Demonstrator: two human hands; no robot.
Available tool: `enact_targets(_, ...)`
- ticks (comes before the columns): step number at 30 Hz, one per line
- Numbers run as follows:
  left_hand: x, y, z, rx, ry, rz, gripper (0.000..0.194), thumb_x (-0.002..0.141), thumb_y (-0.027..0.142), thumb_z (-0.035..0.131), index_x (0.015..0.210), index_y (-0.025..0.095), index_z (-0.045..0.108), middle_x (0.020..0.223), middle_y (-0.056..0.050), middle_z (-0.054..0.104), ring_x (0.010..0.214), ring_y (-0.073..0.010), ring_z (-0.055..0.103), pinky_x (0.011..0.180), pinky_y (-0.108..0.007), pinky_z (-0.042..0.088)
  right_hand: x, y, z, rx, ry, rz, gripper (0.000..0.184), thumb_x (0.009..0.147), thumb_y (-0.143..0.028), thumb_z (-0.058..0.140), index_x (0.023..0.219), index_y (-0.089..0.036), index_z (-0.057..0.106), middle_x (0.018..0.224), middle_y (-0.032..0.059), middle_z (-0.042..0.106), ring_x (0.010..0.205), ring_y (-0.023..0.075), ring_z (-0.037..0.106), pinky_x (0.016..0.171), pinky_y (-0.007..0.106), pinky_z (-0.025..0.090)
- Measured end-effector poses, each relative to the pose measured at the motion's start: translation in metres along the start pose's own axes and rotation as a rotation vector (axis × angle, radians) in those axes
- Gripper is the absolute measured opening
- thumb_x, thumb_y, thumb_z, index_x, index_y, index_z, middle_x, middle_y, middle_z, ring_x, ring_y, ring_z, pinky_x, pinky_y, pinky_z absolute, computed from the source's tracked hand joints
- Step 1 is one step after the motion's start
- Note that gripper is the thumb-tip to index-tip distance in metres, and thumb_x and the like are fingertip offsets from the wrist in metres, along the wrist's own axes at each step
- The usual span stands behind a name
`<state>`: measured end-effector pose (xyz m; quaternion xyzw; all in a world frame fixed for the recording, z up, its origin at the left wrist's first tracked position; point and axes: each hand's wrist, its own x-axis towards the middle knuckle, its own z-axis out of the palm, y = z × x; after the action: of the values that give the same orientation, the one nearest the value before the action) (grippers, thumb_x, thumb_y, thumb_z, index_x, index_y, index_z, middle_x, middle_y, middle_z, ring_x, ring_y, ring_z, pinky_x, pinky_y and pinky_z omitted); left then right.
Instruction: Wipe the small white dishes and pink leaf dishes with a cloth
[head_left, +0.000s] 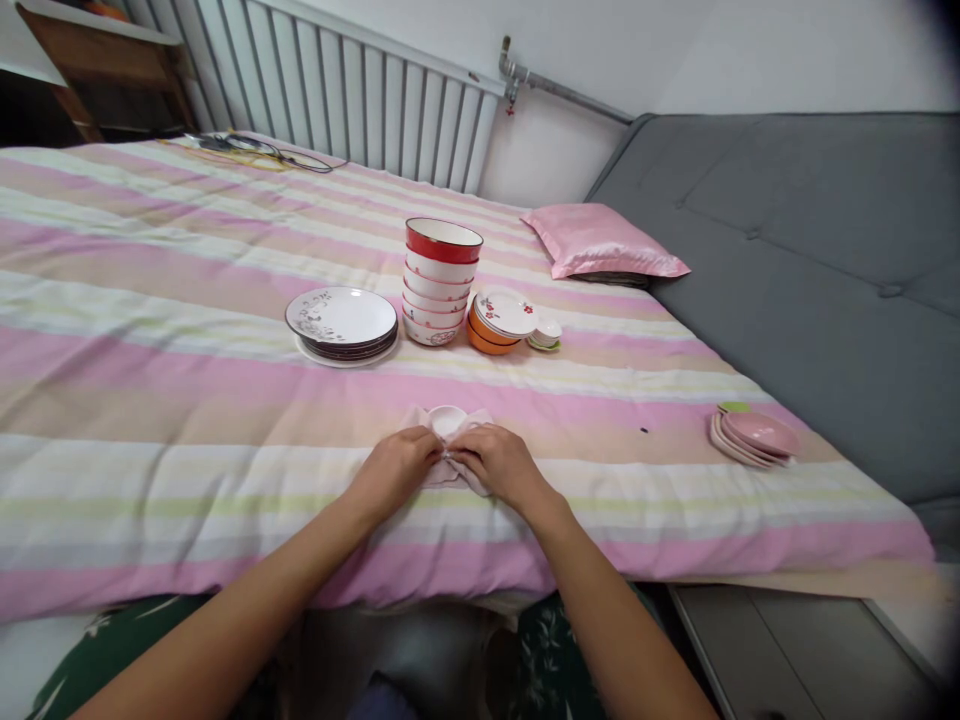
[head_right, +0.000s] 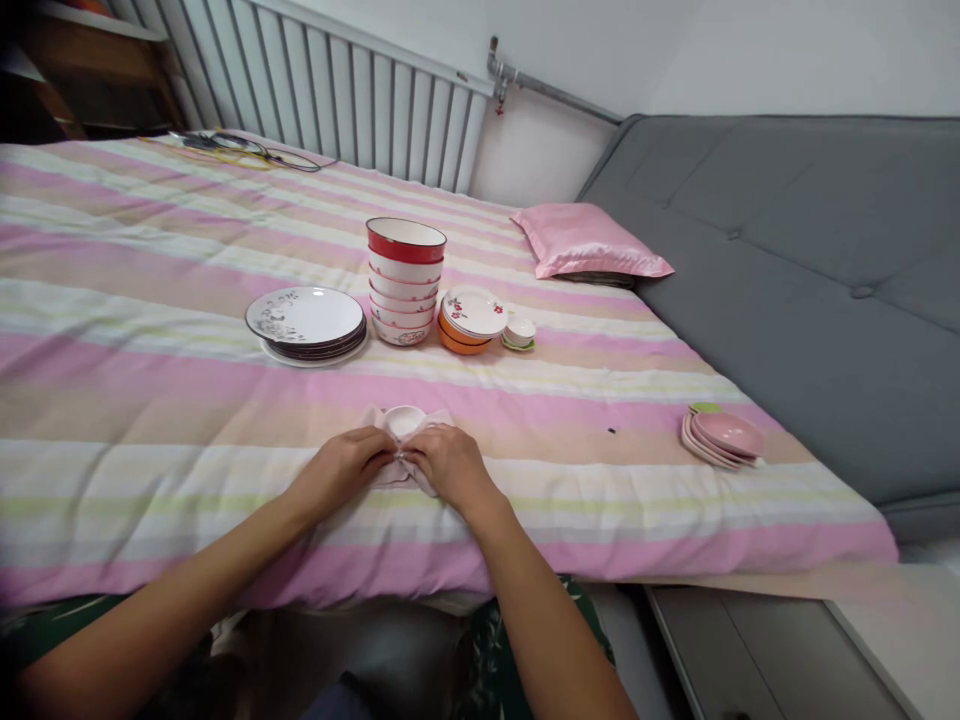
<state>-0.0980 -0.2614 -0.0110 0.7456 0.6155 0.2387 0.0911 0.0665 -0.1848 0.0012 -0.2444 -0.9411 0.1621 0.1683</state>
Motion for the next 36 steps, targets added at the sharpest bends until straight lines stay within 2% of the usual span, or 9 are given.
enact_targets(5,0.000,-0.002,0.001,0.045,-0.009,0.000,0.016,0.086,0.016,0.047,0.080,0.014,0.062,0.080,-0.007,0.065,0.077,-0.0175,0.060,0.072,-0.028,0.046,0.000,0.007,-0.005,-0.091,0.010,0.005,0.014,0.083,-0.020,0.059,0.091,-0.022,0.070,0.091,0.0020,0.072,0.082,0.0179,0.062,0.076,0.028,0.045)
enact_targets(14,-0.002,-0.007,0.001,0.092,-0.002,0.001,0.013,0.085,0.015,0.047,0.084,0.016,0.060,0.083,-0.006,0.064,0.077,-0.0178,0.059,0.069,-0.028,0.044,-0.001,0.019,0.000,-0.091,0.080,-0.037,0.023,0.084,-0.011,0.054,0.100,-0.023,0.068,0.109,0.0012,0.068,0.100,0.0180,0.060,0.085,0.031,0.044)
enact_targets(20,0.000,-0.006,-0.002,0.062,0.008,-0.001,0.014,0.085,0.015,0.048,0.083,0.014,0.061,0.082,-0.007,0.065,0.078,-0.0181,0.060,0.071,-0.028,0.046,-0.001,0.021,0.002,-0.099,0.080,-0.068,0.017,0.083,-0.013,0.057,0.094,-0.023,0.065,0.099,0.0005,0.070,0.092,0.0163,0.061,0.083,0.029,0.043)
enact_targets(25,0.000,-0.005,-0.004,0.025,0.016,0.008,0.014,0.086,0.017,0.049,0.085,0.013,0.062,0.085,-0.008,0.066,0.081,-0.0178,0.060,0.073,-0.028,0.047,-0.001,0.015,0.004,-0.150,0.048,-0.071,0.010,0.084,-0.015,0.056,0.091,-0.020,0.060,0.092,0.0038,0.066,0.086,0.0165,0.057,0.076,0.028,0.042)
enact_targets(36,-0.003,-0.001,-0.007,0.055,0.010,0.007,0.014,0.085,0.015,0.049,0.089,0.014,0.063,0.084,-0.007,0.066,0.083,-0.0180,0.061,0.075,-0.028,0.047,-0.001,-0.007,0.009,-0.072,0.033,0.001,0.011,0.088,-0.020,0.049,0.093,-0.019,0.059,0.093,0.0055,0.065,0.085,0.0169,0.058,0.073,0.027,0.041)
